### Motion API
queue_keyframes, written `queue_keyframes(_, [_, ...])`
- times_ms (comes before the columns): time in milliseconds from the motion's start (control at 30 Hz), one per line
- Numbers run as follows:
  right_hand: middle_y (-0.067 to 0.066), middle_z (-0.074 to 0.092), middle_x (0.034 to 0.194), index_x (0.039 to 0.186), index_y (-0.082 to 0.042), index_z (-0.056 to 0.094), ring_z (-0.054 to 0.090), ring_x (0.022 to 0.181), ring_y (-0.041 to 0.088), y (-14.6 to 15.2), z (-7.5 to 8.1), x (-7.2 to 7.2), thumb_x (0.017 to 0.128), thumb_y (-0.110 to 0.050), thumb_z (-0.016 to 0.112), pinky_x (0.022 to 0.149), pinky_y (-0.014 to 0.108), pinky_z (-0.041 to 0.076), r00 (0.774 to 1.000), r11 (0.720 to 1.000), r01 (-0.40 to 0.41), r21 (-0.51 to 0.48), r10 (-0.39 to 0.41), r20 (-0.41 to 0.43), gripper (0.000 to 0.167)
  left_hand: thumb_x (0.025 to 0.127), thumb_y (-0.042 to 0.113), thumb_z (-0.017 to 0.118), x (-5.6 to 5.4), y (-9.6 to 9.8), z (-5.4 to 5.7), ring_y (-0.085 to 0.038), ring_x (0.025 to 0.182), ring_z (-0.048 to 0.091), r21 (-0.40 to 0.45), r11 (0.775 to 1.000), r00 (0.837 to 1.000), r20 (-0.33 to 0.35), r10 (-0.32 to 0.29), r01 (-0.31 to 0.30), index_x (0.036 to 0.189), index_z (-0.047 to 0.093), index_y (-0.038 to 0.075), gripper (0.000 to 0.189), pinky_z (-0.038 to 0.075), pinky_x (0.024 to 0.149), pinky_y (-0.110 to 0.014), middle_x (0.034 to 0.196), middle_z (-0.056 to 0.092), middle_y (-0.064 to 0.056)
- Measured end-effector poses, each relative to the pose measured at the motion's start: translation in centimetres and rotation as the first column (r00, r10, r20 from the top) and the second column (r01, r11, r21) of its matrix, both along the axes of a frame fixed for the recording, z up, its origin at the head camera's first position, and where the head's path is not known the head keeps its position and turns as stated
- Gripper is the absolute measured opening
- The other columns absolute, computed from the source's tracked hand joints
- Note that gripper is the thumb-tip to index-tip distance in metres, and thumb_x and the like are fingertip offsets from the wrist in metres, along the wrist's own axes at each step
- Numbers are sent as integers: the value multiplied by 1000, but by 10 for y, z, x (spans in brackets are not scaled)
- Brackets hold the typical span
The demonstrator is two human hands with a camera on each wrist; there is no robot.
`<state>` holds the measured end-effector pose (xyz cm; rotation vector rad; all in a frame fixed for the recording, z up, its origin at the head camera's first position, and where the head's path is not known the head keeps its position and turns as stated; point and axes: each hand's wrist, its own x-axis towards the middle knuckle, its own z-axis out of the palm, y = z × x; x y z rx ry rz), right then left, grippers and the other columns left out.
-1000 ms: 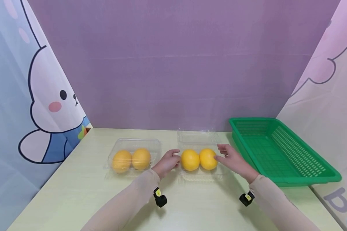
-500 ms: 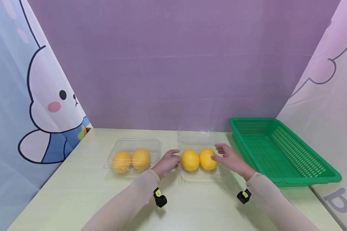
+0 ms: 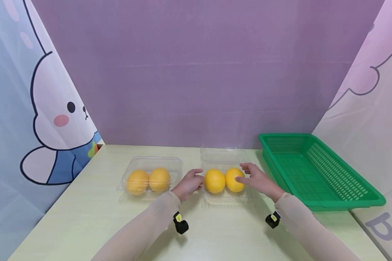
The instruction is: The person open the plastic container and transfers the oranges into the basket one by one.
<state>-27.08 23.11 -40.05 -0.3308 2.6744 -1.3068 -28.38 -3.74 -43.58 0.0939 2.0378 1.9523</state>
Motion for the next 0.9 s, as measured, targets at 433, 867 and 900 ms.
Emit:
queue_keyframes(433, [28, 40, 147, 146, 8, 38, 40, 132, 46, -6, -2, -5, 93, -29, 72, 107, 58, 38, 1000, 1000, -2, 18, 3, -5, 73, 83, -4, 49, 0, 0, -1, -18, 70, 42, 0, 1000, 1000, -6, 4, -4, 149, 31, -8, 68, 42, 70, -33, 78, 43, -4])
queue_keyframes(867, [25, 44, 142, 145, 8, 38, 46, 123, 39, -11, -12, -14, 91, -30, 75, 103, 52, 44, 1000, 999, -2, 54, 1, 7, 77, 84, -3, 49, -1, -1, -2, -17, 69, 43, -2, 1000, 1000, 4, 9, -9, 150, 32, -7, 68, 44, 71, -32, 78, 44, -3])
queue_keyframes(900, [25, 44, 142, 145, 8, 38, 47, 123, 39, -11, -12, -15, 91, -31, 75, 103, 52, 44, 1000, 998, -1, 61, 1, 4, 77, 84, -3, 49, -1, -1, -2, -17, 69, 43, -2, 1000, 1000, 2, 9, -9, 150, 31, -7, 68, 44, 71, -32, 77, 44, -3])
